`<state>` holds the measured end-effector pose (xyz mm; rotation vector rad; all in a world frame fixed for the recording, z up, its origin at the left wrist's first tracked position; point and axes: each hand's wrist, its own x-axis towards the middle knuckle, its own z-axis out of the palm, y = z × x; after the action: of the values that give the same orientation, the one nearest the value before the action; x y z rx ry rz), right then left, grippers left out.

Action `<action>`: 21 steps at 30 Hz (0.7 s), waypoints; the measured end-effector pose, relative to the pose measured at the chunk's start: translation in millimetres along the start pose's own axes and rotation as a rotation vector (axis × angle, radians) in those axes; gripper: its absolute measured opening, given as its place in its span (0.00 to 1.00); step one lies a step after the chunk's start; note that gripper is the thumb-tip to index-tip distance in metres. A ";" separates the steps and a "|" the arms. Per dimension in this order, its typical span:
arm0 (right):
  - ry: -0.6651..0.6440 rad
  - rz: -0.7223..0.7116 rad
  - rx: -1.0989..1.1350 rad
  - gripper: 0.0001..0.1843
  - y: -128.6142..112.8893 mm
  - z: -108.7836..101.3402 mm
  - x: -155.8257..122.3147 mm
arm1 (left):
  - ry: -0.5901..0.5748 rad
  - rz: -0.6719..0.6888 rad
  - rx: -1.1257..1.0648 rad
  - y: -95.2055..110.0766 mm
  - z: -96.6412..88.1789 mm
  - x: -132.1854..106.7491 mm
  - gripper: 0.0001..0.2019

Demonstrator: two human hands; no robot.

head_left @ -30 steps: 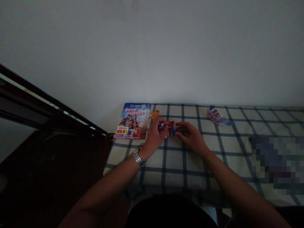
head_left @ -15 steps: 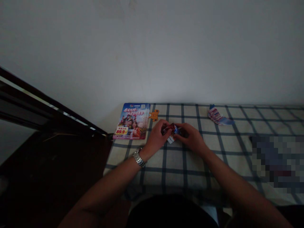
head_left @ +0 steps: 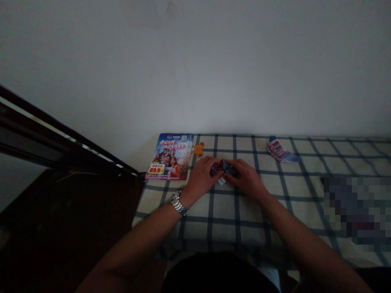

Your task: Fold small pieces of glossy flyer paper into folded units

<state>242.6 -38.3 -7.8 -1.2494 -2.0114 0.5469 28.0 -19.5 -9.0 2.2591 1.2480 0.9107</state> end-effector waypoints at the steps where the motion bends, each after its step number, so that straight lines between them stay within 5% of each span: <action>1: -0.001 -0.007 -0.004 0.23 -0.2 0.1 0.0 | 0.004 0.002 0.011 0.0 0.3 0.3 0.13; 21: 0.016 -0.063 -0.079 0.18 2.8 3.4 -0.1 | -0.032 -0.016 -0.016 -2.2 0.7 2.7 0.07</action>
<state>241.7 -37.1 -12.0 -1.2290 -2.0690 0.4293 28.3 -16.1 -10.0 2.2389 1.2388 0.8726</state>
